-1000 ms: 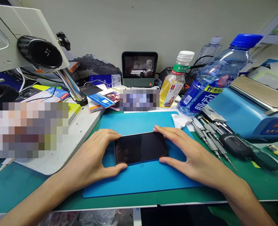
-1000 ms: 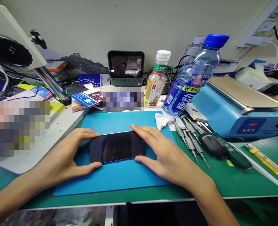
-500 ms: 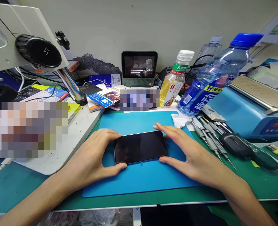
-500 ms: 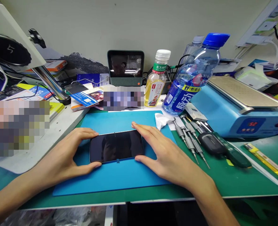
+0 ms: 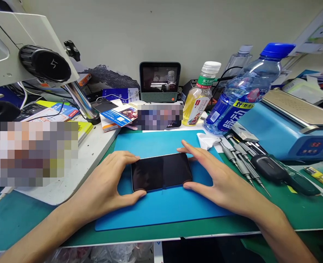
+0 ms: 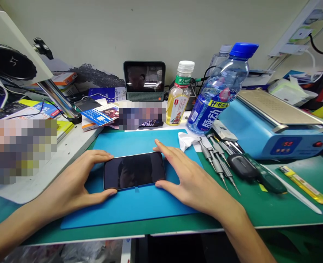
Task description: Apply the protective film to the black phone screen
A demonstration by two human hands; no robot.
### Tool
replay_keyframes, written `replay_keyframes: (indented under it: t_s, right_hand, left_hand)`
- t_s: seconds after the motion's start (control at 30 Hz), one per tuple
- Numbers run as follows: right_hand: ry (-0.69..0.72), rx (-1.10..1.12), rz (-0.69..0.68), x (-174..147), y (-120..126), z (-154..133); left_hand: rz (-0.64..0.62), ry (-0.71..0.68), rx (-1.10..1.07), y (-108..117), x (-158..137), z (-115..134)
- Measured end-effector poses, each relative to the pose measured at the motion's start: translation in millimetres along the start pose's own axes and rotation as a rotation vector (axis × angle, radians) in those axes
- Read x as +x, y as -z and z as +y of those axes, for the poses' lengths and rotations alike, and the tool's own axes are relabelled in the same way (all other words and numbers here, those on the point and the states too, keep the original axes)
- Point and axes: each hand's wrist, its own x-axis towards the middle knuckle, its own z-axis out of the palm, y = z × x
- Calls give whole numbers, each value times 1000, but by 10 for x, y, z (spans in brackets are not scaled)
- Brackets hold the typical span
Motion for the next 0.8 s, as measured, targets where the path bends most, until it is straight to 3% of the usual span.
replay_keyframes:
  t_s: [0.57,0.8]
  right_hand:
    - [18,-82,-43,41,-2,46]
    - [192,-113,13,96,41,-64]
  left_hand:
    - [-11,8,-41,34,47,37]
    - [-1,48,-90,26,64,36]
